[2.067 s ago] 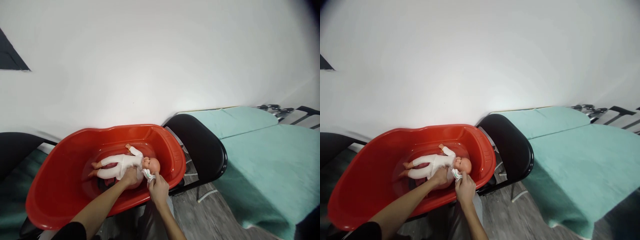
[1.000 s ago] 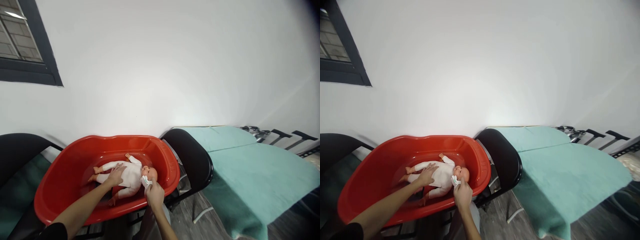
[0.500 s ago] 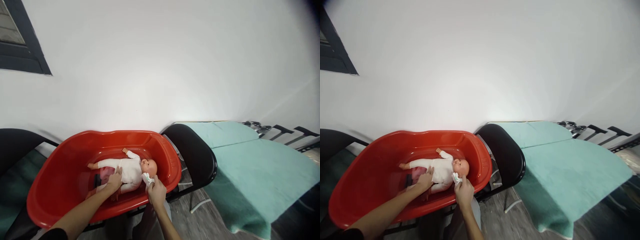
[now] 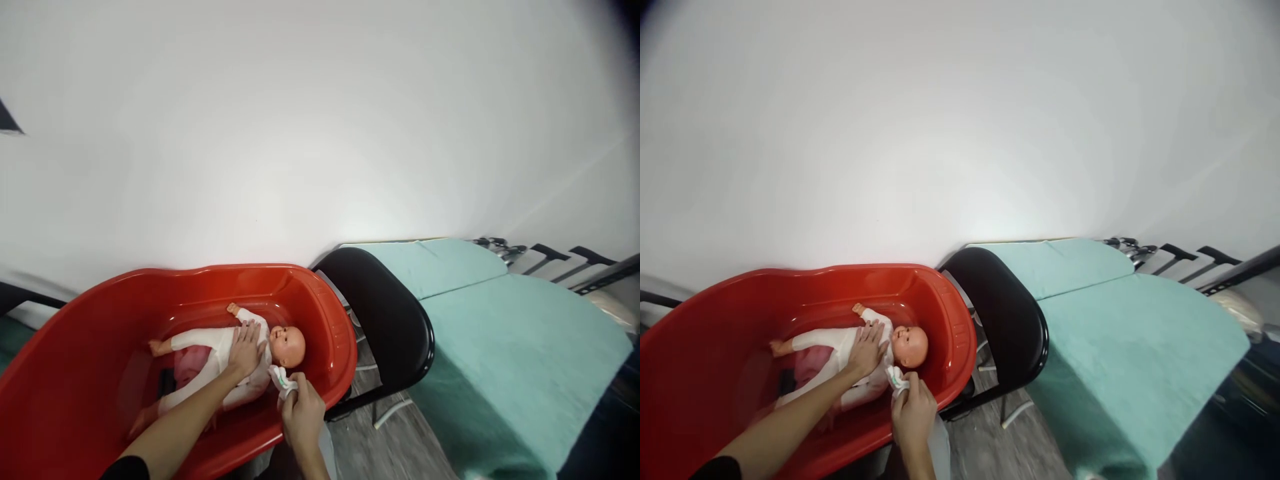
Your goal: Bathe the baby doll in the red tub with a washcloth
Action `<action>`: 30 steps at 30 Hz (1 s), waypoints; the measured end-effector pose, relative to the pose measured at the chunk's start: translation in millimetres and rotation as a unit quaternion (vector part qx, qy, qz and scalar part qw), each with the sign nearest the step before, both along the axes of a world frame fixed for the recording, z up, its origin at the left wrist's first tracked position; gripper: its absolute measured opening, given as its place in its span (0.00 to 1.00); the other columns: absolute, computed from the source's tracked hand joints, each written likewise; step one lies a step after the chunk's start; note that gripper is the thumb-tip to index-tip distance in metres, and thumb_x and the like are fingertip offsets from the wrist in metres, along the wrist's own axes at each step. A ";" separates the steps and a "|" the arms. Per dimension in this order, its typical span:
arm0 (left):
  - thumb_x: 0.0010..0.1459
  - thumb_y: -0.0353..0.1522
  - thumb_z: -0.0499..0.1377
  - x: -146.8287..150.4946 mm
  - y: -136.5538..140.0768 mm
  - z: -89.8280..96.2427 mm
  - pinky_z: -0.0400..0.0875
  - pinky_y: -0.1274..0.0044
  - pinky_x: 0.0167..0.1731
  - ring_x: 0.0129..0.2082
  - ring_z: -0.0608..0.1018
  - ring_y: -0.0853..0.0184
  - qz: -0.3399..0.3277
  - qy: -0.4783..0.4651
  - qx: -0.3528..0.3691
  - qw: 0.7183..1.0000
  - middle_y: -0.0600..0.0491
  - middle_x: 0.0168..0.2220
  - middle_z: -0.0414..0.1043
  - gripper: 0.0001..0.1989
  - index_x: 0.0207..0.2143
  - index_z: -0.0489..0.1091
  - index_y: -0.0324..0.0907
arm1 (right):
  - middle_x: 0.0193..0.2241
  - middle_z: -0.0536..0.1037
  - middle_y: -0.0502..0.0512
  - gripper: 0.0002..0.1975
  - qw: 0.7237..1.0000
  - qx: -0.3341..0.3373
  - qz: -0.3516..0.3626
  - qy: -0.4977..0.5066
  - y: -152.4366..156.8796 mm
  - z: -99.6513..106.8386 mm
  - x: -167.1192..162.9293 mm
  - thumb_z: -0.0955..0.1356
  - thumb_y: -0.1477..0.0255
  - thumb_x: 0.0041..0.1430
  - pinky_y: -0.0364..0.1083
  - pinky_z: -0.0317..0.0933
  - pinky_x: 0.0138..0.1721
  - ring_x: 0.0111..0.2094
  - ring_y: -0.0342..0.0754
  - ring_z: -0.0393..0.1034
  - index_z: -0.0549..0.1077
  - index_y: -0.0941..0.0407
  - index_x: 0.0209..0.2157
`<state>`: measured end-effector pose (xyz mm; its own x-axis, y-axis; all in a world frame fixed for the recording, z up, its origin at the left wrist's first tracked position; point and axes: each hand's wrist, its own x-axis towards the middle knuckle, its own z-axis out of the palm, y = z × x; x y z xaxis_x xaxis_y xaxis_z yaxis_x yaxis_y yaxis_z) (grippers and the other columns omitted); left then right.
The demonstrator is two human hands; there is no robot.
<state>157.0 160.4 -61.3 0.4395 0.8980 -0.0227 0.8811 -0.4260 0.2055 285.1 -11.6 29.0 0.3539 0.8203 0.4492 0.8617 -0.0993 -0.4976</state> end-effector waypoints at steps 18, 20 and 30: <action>0.74 0.37 0.43 -8.5 -0.4 -37.1 0.46 0.53 0.70 0.72 0.57 0.50 -0.032 -0.022 0.049 0.998 0.45 0.72 0.57 0.28 0.71 0.59 0.37 | 0.26 0.76 0.49 0.14 0.999 0.031 0.016 0.024 -1.5 6.9 -3.7 0.59 0.82 0.54 0.44 0.58 0.31 0.26 0.46 0.71 0.70 0.54 0.36; 0.74 0.40 0.44 -9.5 3.1 -28.3 0.47 0.53 0.70 0.71 0.58 0.49 -0.043 -0.025 0.047 0.998 0.45 0.71 0.59 0.29 0.71 0.60 0.38 | 0.26 0.76 0.48 0.14 0.999 0.033 0.016 0.020 -2.2 7.0 -3.6 0.59 0.82 0.54 0.44 0.58 0.30 0.26 0.46 0.70 0.70 0.54 0.36; 0.74 0.38 0.44 -16.9 4.5 -27.7 0.47 0.51 0.70 0.72 0.57 0.48 -0.042 -0.020 0.066 0.997 0.47 0.72 0.57 0.27 0.71 0.61 0.41 | 0.26 0.76 0.49 0.14 0.999 0.032 0.024 0.022 -0.2 6.4 -2.8 0.59 0.82 0.54 0.44 0.58 0.31 0.26 0.46 0.71 0.70 0.54 0.36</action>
